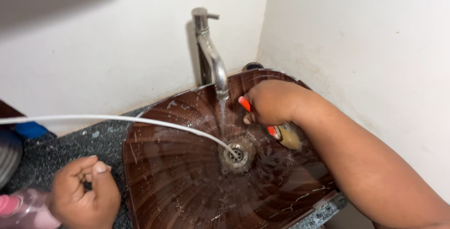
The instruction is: The person scrubs a brown ceramic sink with a brush and soap, then rinses the sink under running water. They apply additional soap from a pink pump bottle and continue scrubbing the sink surface and drain area.
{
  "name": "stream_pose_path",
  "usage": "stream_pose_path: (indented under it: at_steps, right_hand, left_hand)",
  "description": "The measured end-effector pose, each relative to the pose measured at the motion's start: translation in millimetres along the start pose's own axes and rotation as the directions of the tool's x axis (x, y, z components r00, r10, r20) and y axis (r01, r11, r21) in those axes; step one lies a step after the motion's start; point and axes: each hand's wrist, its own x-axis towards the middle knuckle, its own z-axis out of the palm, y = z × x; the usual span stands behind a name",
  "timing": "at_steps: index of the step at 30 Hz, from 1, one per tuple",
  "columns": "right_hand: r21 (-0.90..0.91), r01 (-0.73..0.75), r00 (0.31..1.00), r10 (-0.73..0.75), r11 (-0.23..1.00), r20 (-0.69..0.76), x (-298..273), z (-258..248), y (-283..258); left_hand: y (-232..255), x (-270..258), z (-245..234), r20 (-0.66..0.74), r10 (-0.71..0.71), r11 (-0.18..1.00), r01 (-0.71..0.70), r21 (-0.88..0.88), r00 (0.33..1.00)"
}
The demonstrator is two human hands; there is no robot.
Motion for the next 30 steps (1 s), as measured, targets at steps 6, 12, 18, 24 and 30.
stream_pose_path:
  at_steps: [6, 12, 18, 24, 30]
  right_hand:
    - [0.129, 0.193, 0.967, -0.211, 0.973, 0.14, 2.9, 10.9, -0.9]
    - [0.345, 0.435, 0.822, -0.523, 0.832, 0.225, -5.3, 18.8, -12.9]
    - [0.319, 0.296, 0.933, -0.345, 0.9, 0.108, 3.4, 4.1, 30.1]
    - [0.353, 0.258, 0.957, -0.188, 0.899, -0.221, 15.9, -3.5, 76.0]
    - [0.237, 0.148, 0.902, -0.033, 0.96, -0.431, 27.7, 0.8, 80.1]
  left_hand:
    - [113.3, 93.6, 39.4, 0.487, 0.261, 0.894, -0.399, 0.204, 0.833]
    - [158.9, 172.9, 154.3, 0.608, 0.312, 0.819, -0.532, 0.217, 0.73]
    - [149.7, 182.9, 198.6, 0.638, 0.366, 0.737, -0.63, 0.245, 0.677]
    - [142.0, 184.6, 179.4, 0.61, 0.346, 0.866, -0.493, 0.085, 0.712]
    - [126.7, 178.5, 190.2, 0.463, 0.471, 0.814, -0.572, 0.1, 0.751]
